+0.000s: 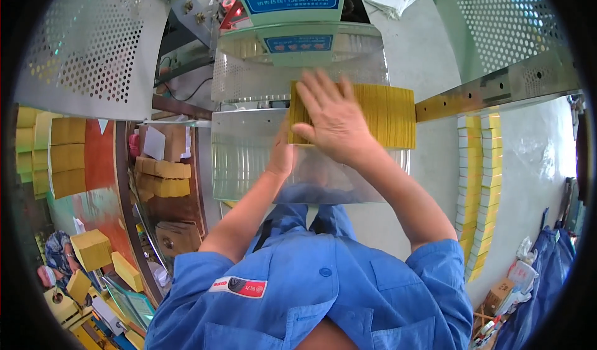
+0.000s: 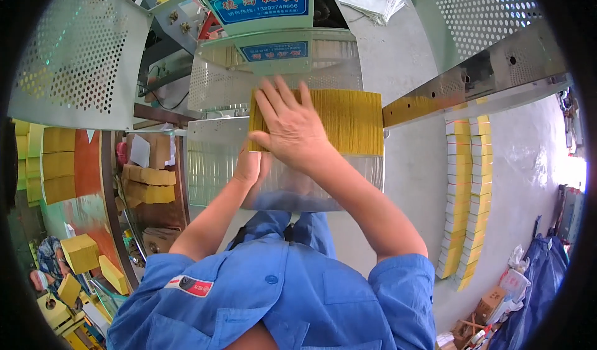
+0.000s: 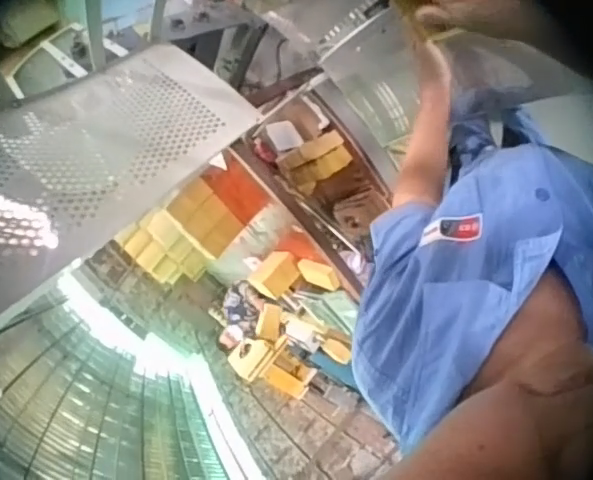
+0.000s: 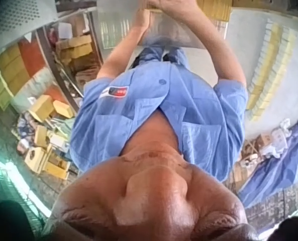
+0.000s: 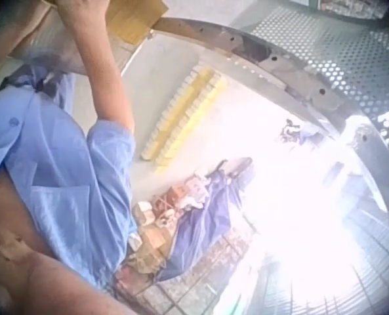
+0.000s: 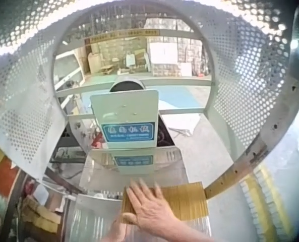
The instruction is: Bundling and organizing stacks of yellow paper using a strapping machine.
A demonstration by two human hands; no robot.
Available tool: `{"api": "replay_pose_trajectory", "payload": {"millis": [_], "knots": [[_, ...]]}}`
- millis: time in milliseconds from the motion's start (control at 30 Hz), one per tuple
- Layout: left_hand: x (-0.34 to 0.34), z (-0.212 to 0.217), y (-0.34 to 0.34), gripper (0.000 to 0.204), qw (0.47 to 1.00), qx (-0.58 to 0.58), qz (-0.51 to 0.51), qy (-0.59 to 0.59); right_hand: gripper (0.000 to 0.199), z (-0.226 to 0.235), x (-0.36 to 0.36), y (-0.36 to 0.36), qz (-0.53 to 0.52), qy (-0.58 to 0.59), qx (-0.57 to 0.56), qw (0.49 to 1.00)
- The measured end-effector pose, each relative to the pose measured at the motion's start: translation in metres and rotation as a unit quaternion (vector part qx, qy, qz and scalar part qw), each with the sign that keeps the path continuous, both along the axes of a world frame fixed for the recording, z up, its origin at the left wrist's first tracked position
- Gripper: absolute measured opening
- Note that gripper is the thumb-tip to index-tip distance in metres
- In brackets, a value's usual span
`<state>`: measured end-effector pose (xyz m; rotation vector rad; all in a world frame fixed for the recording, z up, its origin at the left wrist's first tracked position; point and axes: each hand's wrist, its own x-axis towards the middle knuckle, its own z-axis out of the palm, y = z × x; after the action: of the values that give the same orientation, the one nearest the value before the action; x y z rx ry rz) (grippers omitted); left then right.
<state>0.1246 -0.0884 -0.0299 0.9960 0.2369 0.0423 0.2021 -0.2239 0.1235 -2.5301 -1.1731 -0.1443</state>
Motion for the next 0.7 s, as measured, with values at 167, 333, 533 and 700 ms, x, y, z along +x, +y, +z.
{"api": "replay_pose_trajectory", "payload": {"millis": [167,333,533,700], "knots": [[-0.022,0.025,-0.01,0.061,0.998,0.013,0.054,0.038,0.083,0.041,-0.01,0.024,0.054,-0.031,0.063,0.996],[0.013,0.03,-0.027,0.057,0.996,-0.017,0.079,0.028,0.062,-0.02,-0.005,0.016,0.024,0.05,0.015,0.998],[-0.007,0.01,-0.003,0.044,0.993,0.065,0.041,0.086,0.036,-0.018,-0.045,-0.114,-0.156,0.032,0.4,0.903],[-0.003,-0.003,-0.007,0.041,0.993,0.063,0.069,0.074,0.046,-0.114,-0.045,-0.175,-0.296,0.327,0.381,0.812]]}}
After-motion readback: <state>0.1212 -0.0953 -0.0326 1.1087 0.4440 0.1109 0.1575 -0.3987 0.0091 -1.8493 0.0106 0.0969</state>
